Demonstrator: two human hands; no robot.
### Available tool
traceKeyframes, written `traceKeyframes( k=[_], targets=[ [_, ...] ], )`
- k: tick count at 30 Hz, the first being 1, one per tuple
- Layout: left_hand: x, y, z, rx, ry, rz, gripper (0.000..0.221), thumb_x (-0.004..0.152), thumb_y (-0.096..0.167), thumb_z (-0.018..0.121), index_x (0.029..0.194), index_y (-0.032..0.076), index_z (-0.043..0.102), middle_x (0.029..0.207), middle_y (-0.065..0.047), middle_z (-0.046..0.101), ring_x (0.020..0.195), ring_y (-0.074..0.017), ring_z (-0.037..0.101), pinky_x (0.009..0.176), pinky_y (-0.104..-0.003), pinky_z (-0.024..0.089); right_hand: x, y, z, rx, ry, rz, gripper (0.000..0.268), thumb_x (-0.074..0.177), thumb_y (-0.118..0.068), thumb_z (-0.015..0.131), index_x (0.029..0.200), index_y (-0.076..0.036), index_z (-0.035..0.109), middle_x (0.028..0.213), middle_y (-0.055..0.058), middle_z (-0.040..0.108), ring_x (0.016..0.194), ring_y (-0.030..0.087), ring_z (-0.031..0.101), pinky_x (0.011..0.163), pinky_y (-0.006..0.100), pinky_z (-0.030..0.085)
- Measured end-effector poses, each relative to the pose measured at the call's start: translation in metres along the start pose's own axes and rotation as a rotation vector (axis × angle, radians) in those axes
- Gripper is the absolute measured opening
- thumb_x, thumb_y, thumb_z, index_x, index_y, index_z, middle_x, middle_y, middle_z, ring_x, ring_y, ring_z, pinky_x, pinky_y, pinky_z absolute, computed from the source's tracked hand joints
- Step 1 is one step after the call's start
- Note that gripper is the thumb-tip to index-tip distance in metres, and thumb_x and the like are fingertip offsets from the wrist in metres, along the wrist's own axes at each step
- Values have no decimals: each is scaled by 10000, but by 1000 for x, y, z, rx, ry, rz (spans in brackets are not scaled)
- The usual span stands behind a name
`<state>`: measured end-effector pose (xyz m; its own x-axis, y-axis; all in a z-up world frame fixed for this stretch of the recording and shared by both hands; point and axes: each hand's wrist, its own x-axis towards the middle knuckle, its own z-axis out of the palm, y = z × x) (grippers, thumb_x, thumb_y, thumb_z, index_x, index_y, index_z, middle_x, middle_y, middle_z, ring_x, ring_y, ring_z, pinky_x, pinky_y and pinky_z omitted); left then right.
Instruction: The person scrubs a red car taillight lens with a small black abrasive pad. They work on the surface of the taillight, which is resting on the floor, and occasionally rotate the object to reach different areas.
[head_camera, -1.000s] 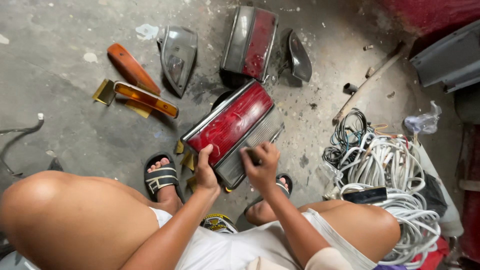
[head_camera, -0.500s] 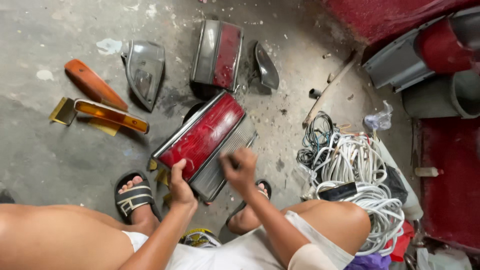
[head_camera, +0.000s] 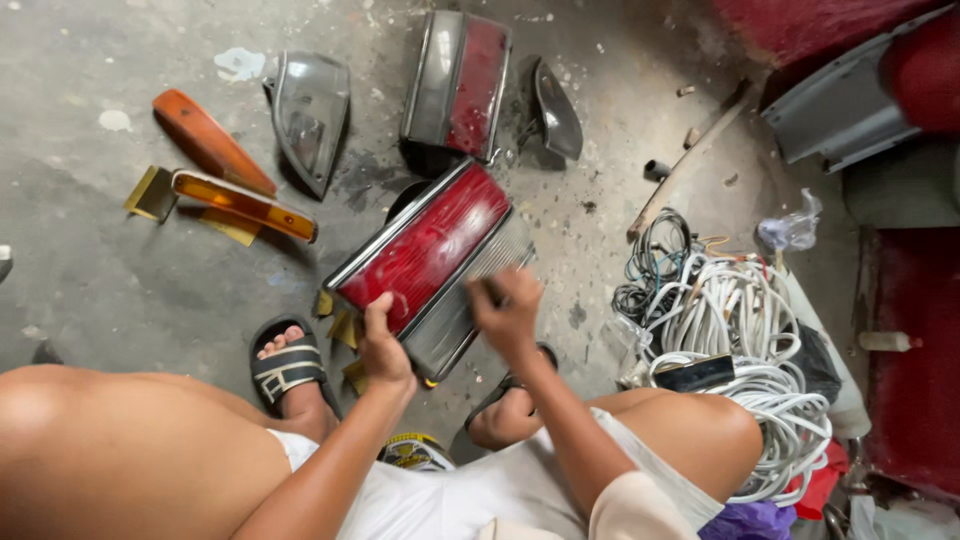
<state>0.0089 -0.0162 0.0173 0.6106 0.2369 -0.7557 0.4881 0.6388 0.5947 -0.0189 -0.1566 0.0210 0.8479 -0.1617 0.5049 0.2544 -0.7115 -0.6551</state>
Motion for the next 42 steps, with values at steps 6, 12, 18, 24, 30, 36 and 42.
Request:
traceKeyframes(
  k=[6,12,18,24,30,36,42],
  targets=[
    [-9,7,6,4,-1,-6,546,765,380,791,1220,110,660,1096,-112,658,977,-229,632,848,-376,543,3,-29,9,49,-36,-51,283,852,-206,757,630,-167,586,588,22,449,525,253,447,619,387,394],
    [38,-47,-28,41,-6,14,600,782,419,799,1258,92,634,1140,-115,618,1009,-226,592,891,-382,504,-8,-54,6,33,-85,17,237,867,-165,755,684,-137,607,650,38,486,575,266,466,658,395,391],
    [6,-8,-7,-67,-2,28,310,803,215,656,1062,56,717,1001,-64,706,861,-199,651,763,-325,546,-15,-39,13,-108,-44,82,331,922,-234,730,700,-117,513,698,36,459,676,240,444,693,407,299],
    [27,-23,-9,-148,-60,19,310,813,219,650,1072,64,716,976,-67,705,842,-202,654,767,-334,548,7,-30,15,-58,64,4,192,806,-70,663,668,-158,562,584,2,491,537,200,433,575,387,340],
    [11,-9,-4,-151,-57,20,365,802,220,649,1126,62,709,1026,-72,713,868,-208,668,770,-339,558,2,-16,6,-15,41,-8,278,875,-123,709,646,-90,554,612,35,396,589,234,386,601,407,292],
    [21,-14,-3,5,12,10,283,832,291,684,1057,129,736,970,-14,678,851,-154,610,775,-306,523,-9,-6,9,-131,-12,13,338,922,-226,672,668,-113,482,654,57,463,647,254,430,668,439,296],
    [16,-18,4,40,5,84,544,792,419,818,1194,75,693,1084,-129,654,969,-234,626,908,-392,511,-8,-15,12,-5,-5,-72,255,801,-101,706,606,-140,546,579,64,501,524,312,472,603,422,418]
  ],
)
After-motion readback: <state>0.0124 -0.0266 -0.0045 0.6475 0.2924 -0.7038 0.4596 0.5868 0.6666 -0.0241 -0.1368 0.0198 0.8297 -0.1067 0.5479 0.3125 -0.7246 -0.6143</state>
